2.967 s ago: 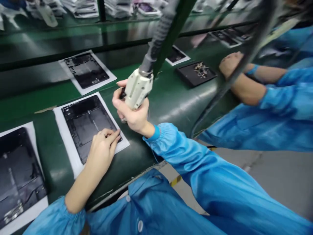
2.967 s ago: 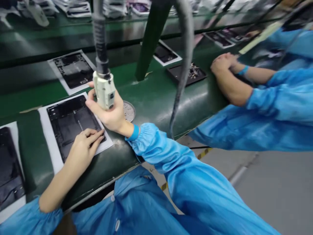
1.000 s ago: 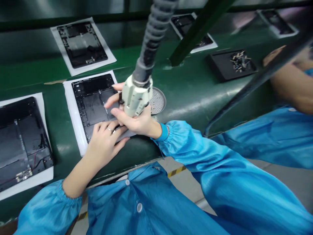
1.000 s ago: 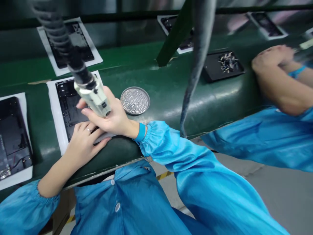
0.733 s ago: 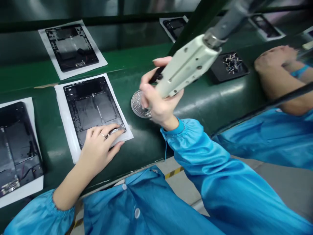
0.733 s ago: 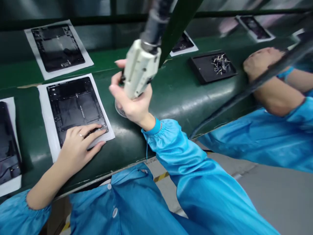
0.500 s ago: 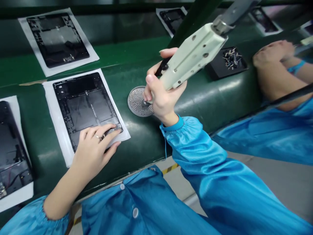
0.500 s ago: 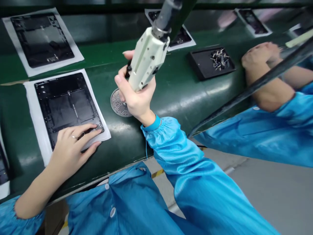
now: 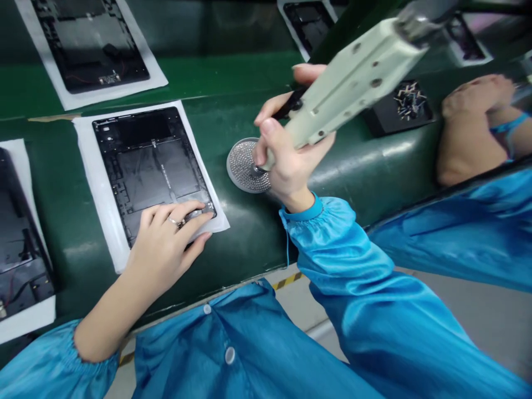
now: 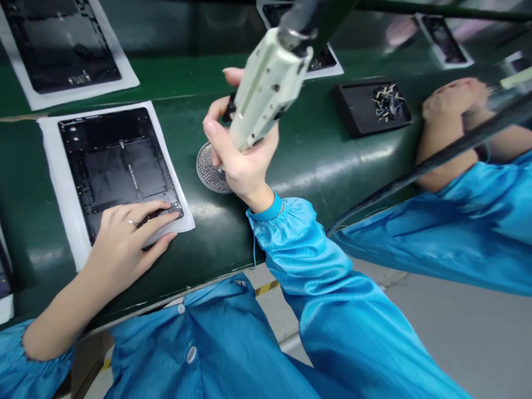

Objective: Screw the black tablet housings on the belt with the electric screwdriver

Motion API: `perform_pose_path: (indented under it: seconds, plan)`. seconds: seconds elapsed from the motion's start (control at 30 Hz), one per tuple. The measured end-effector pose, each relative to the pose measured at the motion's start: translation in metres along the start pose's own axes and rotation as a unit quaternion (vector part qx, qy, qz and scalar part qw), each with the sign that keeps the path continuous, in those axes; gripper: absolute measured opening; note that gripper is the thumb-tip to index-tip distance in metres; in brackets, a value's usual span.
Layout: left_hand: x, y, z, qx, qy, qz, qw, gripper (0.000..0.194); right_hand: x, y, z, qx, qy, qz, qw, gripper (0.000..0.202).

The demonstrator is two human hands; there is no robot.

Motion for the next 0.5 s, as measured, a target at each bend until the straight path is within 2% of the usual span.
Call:
perform_pose_path:
  seconds: [0.1, 0.23, 0.33, 0.4, 0.5]
  plan:
    - [-0.002, -0.001, 0.000, -0.005, -0.003, -0.010, 1.000, 0.025, 0.029, -0.007, -0.006, -0.009, 0.032, 0.042, 0.999, 0.049]
    - [-0.003, -0.001, -0.001, -0.012, -0.002, -0.015, 1.000, 0.027, 0.053, -0.045, -0.021, 0.071, 0.027, 0.123, 0.990, 0.043]
    - [-0.001, -0.002, -0.003, -0.018, 0.003, -0.021, 1.000, 0.028, 0.059, -0.073, -0.036, 0.136, 0.054, 0.148, 0.978, 0.033]
    - [-0.001, -0.004, -0.003, -0.017, 0.009, -0.025, 1.000, 0.029, 0.053, -0.084, -0.044, 0.166, 0.043, 0.112, 0.979, 0.030]
    - [-0.001, -0.008, -0.003, -0.007, 0.025, -0.026, 0.999, 0.030, 0.043, -0.082, -0.050, 0.145, 0.034, 0.067, 0.987, 0.037]
Point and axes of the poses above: each hand's wrist, its own z-axis towards the middle knuckle, its own y-axis out of the back of the hand, x = y × z, the point moved 8 cm from there along z, towards the middle knuckle, and after that the axes turned 8 degrees about -z, right-handed, at the moved point
